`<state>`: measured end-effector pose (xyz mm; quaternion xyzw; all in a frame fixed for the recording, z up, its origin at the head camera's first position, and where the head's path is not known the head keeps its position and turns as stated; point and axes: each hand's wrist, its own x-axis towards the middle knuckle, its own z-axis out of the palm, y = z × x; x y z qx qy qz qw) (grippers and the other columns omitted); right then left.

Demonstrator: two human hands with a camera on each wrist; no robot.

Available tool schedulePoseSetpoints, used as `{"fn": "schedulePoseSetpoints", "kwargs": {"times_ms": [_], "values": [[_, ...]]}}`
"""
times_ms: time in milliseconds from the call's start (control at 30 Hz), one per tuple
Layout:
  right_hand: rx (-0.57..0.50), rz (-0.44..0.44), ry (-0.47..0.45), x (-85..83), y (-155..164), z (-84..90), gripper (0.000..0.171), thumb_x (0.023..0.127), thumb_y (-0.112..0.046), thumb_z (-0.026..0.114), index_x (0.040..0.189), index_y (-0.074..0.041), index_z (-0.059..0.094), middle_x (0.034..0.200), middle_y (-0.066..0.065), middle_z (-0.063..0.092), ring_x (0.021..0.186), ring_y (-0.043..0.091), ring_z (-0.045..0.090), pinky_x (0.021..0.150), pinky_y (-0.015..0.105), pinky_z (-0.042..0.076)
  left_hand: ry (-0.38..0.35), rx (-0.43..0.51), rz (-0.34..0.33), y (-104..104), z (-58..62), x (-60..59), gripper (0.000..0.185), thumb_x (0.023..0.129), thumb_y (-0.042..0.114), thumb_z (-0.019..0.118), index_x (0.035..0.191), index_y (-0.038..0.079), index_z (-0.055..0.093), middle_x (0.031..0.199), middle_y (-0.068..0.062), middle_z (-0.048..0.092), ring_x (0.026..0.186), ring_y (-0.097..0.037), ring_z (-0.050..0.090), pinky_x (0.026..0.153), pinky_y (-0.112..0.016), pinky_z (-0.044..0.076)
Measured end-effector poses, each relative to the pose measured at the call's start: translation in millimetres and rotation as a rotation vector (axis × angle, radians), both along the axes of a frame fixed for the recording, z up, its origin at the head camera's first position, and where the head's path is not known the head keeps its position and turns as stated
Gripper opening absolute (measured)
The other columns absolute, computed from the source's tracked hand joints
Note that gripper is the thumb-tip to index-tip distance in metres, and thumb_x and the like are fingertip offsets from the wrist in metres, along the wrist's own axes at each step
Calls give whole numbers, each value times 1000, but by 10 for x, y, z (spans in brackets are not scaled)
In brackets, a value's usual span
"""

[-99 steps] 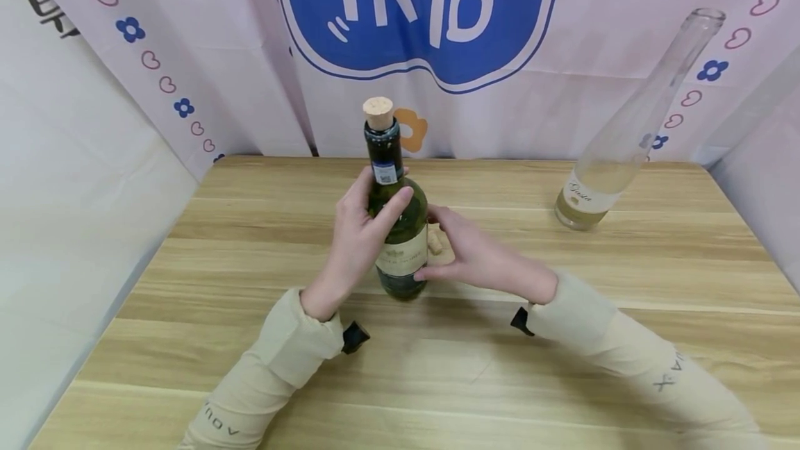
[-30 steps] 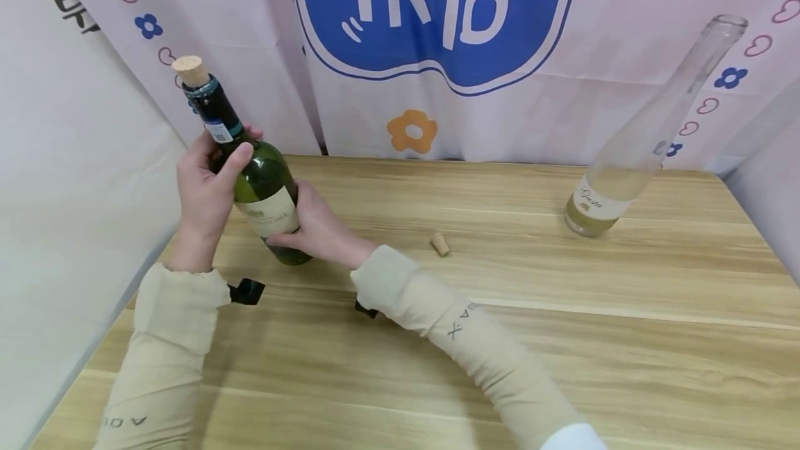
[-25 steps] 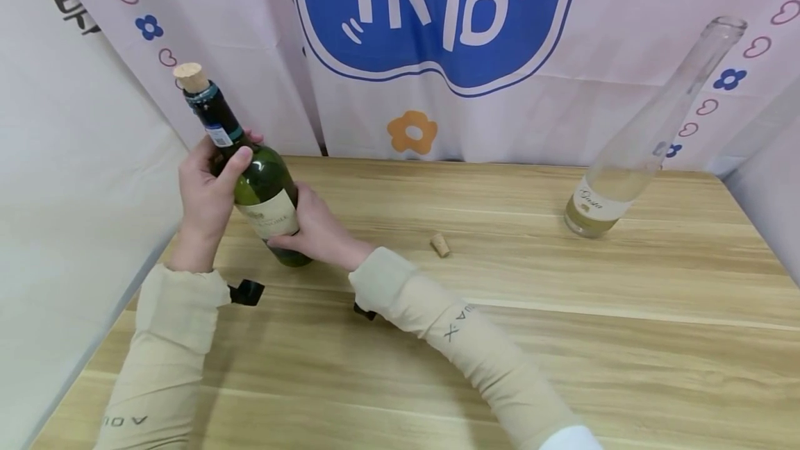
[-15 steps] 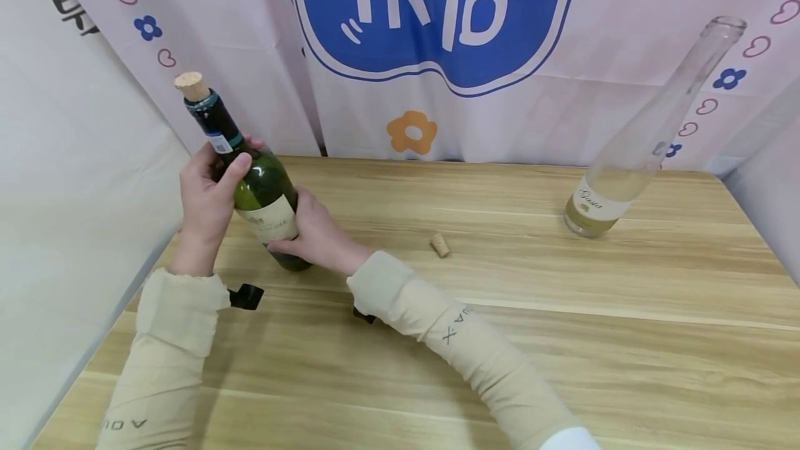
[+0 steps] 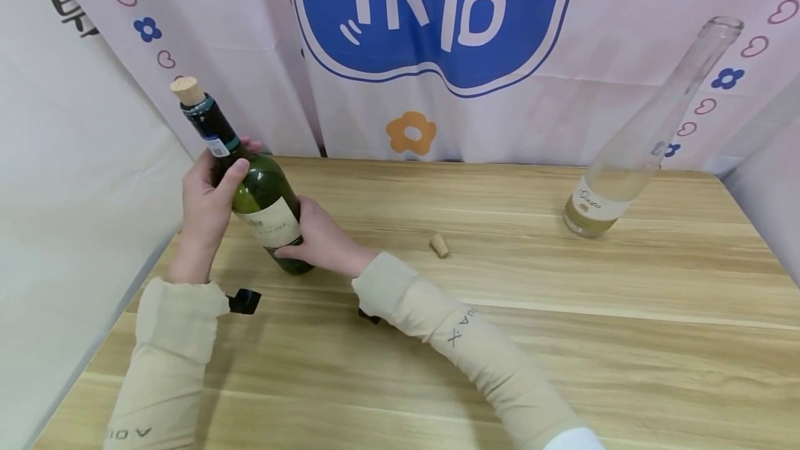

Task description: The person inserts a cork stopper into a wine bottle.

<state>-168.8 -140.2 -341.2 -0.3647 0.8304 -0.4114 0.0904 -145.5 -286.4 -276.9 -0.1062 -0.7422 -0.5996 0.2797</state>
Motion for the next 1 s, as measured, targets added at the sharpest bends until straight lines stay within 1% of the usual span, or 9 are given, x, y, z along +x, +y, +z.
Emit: {"fn": "schedulePoseSetpoints", "kwargs": {"times_ms": [133, 233, 300, 367, 467, 567, 700, 833, 1000], "values": [[136, 40, -4, -7, 173, -42, 77, 82, -30, 68, 137, 3, 27, 135, 15, 40, 121, 18, 41, 99, 23, 34, -64, -174, 213, 77, 19, 66, 31, 90, 20, 57, 118, 6, 57, 110, -2, 62, 99, -7, 54, 86, -18, 39], [236, 75, 7, -7, 373, -69, 74, 86, -31, 63, 139, 3, 26, 139, 16, 36, 125, 21, 39, 102, 27, 32, -22, -286, 365, 181, 19, 134, 41, 88, 23, 60, 126, 7, 51, 120, -6, 57, 107, -6, 51, 92, -18, 36], [284, 95, 18, -8, 512, -84, 71, 88, -31, 61, 139, 3, 26, 140, 16, 36, 126, 23, 38, 103, 28, 31, 71, -328, 443, 273, 9, 174, 51, 86, 21, 63, 130, 4, 44, 128, -8, 50, 117, -8, 45, 99, -21, 31], [317, 117, 32, -14, 646, -106, 68, 89, -30, 59, 139, 4, 27, 140, 17, 36, 127, 23, 37, 104, 28, 29, 210, -367, 506, 370, 0, 200, 60, 84, 20, 65, 133, -1, 39, 138, -12, 40, 129, -14, 33, 107, -27, 22], [345, 133, 58, -17, 834, -120, 65, 90, -29, 57, 138, 5, 28, 139, 17, 36, 128, 24, 35, 106, 30, 27, 413, -410, 571, 534, -23, 216, 58, 80, 18, 64, 129, -5, 41, 139, -17, 37, 132, -24, 27, 109, -37, 16], [360, 132, 77, -23, 1014, -122, 62, 91, -27, 56, 137, 5, 31, 138, 17, 38, 128, 25, 35, 106, 32, 28, 574, -469, 528, 690, -69, 200, 51, 79, 13, 62, 123, -7, 45, 134, -21, 42, 128, -33, 32, 108, -45, 19], [383, 109, 108, -28, 1244, -112, 58, 90, -27, 57, 135, 5, 36, 135, 17, 43, 125, 26, 39, 104, 34, 30, 643, -594, 336, 851, -170, 158, 40, 80, 6, 59, 117, -8, 50, 126, -22, 48, 116, -37, 44, 101, -43, 34], [404, 90, 109, -5, 1469, -103, 55, 90, -26, 58, 132, 5, 40, 131, 18, 46, 122, 27, 42, 102, 35, 33, 568, -736, 148, 980, -279, 72, 41, 79, 1, 58, 117, -9, 49, 120, -22, 52, 109, -36, 50, 98, -37, 38], [411, 90, 121, 43, 1745, -108, 54, 87, -22, 61, 128, 7, 42, 127, 20, 49, 117, 29, 46, 100, 37, 36, 422, -905, -5, 1163, -450, -40, 45, 81, 2, 58, 122, -8, 43, 119, -22, 53, 109, -33, 51, 96, -37, 40]]}}
